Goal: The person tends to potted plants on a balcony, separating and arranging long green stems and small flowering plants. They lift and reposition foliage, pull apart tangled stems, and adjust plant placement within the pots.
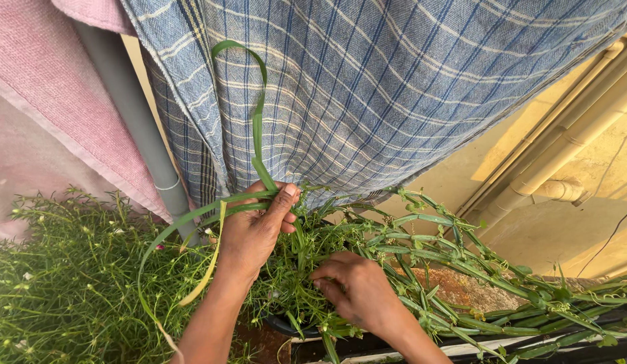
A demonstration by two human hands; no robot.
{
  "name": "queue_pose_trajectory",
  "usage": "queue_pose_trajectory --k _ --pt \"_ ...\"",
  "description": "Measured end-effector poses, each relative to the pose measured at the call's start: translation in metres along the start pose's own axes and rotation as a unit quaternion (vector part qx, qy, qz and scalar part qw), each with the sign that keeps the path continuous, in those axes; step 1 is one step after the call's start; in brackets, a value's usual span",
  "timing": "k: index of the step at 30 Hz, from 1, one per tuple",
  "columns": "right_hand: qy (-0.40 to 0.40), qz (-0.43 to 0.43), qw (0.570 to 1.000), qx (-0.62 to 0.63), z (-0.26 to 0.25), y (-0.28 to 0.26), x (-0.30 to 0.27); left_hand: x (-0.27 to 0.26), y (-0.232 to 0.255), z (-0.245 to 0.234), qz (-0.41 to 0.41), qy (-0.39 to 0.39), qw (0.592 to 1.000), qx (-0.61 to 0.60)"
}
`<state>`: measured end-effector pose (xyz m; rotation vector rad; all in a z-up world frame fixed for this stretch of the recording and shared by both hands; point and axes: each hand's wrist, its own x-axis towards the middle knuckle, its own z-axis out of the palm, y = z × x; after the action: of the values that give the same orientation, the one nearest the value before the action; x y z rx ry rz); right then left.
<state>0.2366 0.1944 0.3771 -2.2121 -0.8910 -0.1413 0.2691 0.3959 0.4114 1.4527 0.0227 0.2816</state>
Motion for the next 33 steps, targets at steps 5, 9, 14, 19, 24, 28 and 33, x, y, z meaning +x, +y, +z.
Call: queue_pose_trajectory --k 5,9,14,19,24,28,33 --pt "-0.061 0.099 0.990 -0.078 0.029 0.011 0.013 -0.004 0.008 0.006 0.000 -0.027 1.000 -0.012" --pt "-0.044 0.120 0.989 -0.076 0.046 0.022 0.012 -0.005 0.004 0.005 -0.008 -0.038 0.999 -0.017" --pt "-0.010 0.151 0.988 0.012 0.060 0.041 0.015 -0.008 0.006 0.002 -0.002 -0.040 0.999 -0.022" --pt "-0.016 0.140 0.974 0.179 0.059 0.064 0.025 -0.008 0.004 0.000 0.023 -0.017 1.000 -0.007" --pt "-0.081 0.131 0.988 0.025 0.047 0.059 0.023 -0.020 0.004 -0.007 0.090 0.040 0.950 0.296" --pt "-0.155 -0.074 0.985 0.008 0.043 0.059 -0.001 -0.035 0.000 -0.020 0.070 0.086 0.864 0.492" --pt "-0.192 -0.096 0.973 -0.082 0.071 0.078 -0.038 -0.039 -0.022 -0.031 -0.107 0.024 0.851 0.514"
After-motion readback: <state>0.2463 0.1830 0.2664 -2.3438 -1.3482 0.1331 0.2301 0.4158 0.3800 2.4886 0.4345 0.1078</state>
